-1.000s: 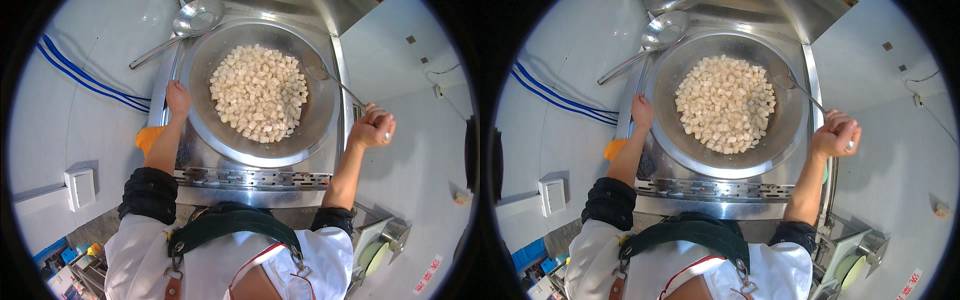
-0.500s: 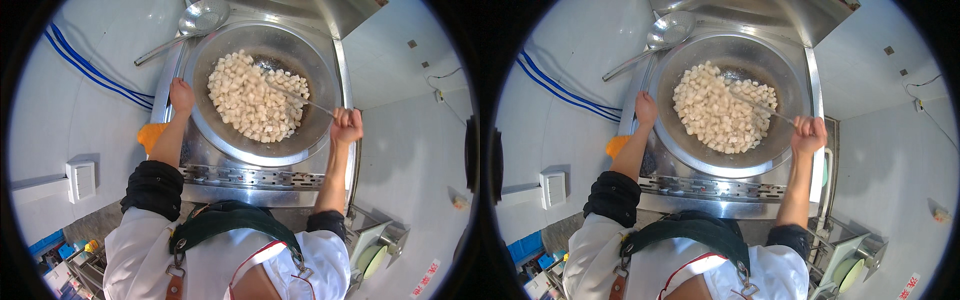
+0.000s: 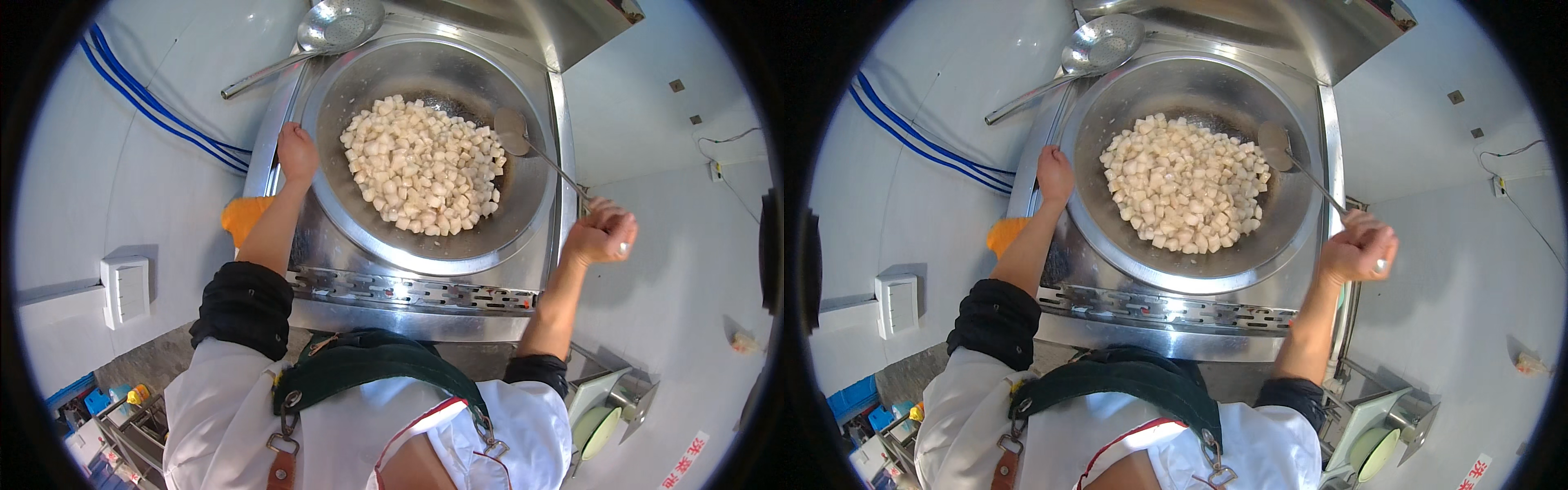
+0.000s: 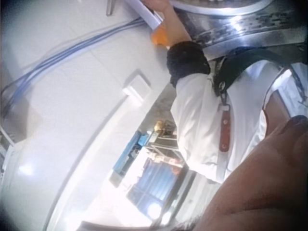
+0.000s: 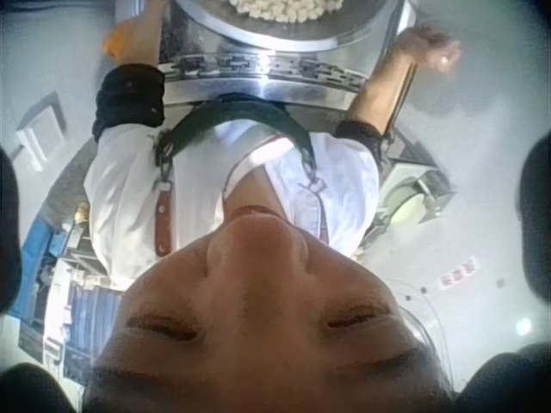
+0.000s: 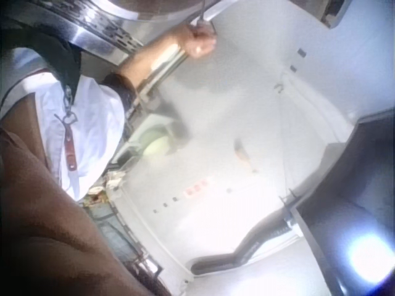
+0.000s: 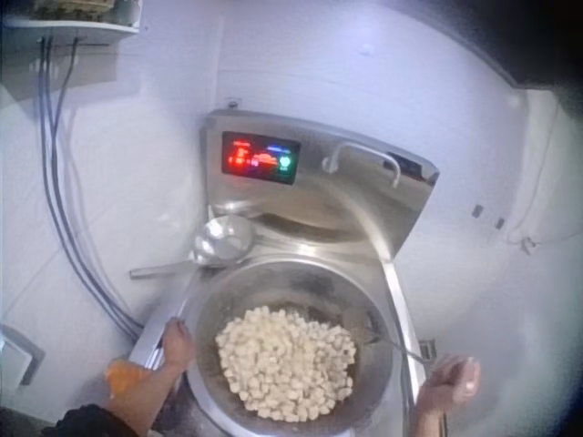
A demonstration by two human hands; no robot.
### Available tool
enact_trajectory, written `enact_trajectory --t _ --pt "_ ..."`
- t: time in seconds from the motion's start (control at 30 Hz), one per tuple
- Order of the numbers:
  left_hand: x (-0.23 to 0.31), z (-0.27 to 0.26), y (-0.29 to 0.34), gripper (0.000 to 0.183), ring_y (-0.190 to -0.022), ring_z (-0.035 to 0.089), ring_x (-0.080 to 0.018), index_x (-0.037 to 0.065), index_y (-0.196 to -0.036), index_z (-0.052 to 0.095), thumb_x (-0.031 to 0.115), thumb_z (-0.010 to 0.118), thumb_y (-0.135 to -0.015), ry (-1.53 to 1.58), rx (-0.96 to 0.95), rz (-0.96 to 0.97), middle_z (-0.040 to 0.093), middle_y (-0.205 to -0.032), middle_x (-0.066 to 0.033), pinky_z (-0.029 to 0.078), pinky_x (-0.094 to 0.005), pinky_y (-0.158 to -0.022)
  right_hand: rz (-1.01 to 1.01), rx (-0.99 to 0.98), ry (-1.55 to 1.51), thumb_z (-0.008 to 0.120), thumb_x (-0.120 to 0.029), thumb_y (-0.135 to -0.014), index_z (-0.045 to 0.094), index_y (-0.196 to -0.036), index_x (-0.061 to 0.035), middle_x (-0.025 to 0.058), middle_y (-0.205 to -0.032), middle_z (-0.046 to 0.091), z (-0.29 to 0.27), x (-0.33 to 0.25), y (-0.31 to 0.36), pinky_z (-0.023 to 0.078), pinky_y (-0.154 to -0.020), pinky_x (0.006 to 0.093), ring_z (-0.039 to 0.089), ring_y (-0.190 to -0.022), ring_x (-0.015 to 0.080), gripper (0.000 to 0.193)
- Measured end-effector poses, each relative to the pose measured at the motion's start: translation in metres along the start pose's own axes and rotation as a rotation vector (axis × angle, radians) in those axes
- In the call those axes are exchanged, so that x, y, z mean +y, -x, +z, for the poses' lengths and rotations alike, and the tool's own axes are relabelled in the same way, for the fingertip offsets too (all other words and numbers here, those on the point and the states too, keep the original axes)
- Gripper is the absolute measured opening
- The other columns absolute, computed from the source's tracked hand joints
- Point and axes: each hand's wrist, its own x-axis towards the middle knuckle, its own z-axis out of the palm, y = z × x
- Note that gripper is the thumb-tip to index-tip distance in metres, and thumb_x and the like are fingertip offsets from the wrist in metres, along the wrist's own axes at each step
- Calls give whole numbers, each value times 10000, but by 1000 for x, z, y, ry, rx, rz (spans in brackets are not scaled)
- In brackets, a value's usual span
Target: The person stirs a large quantity of diced white food in a metal wok using a ladle. They occasionally pause to wipe the wok's rim with a cloth. The food remains in the wok throughout the clip.
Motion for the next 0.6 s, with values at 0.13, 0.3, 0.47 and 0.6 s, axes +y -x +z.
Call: enact_trajectory --t 0.13,0.3,0.47,0.6 --pt "1 0 0 175 -903 574 -411 3 -971 562 130 464 -902 -37 -1 -4 612 -924 -224 457 -489 -799 377 366 -139 399 -61 -901 275 -563 -126 8 -471 256 3 53 21 374 -503 330 215 -438 123 366" --pt "8 0 -1 160 -892 581 -408 12 -960 555 133 469 -900 -102 -6 -25 611 -928 -222 467 -485 -782 543 463 -252 373 -73 -911 261 -581 -140 -7 -480 225 11 67 86 334 -500 324 211 -442 130 355" --pt "10 -2 -2 165 -896 583 -408 17 -964 558 140 472 -898 -84 -37 -15 606 -941 -226 469 -485 -781 423 -1 -307 399 -107 -923 261 -616 -146 -12 -484 233 -17 -9 118 267 -494 327 195 -437 132 339" --pt "8 -1 -2 199 -906 581 -416 8 -990 564 153 459 -903 -96 -36 -52 607 -953 -235 464 -487 -797 232 -411 -330 449 -93 -897 331 -616 -120 -2 -488 296 -40 -88 87 257 -458 315 250 -435 116 306"
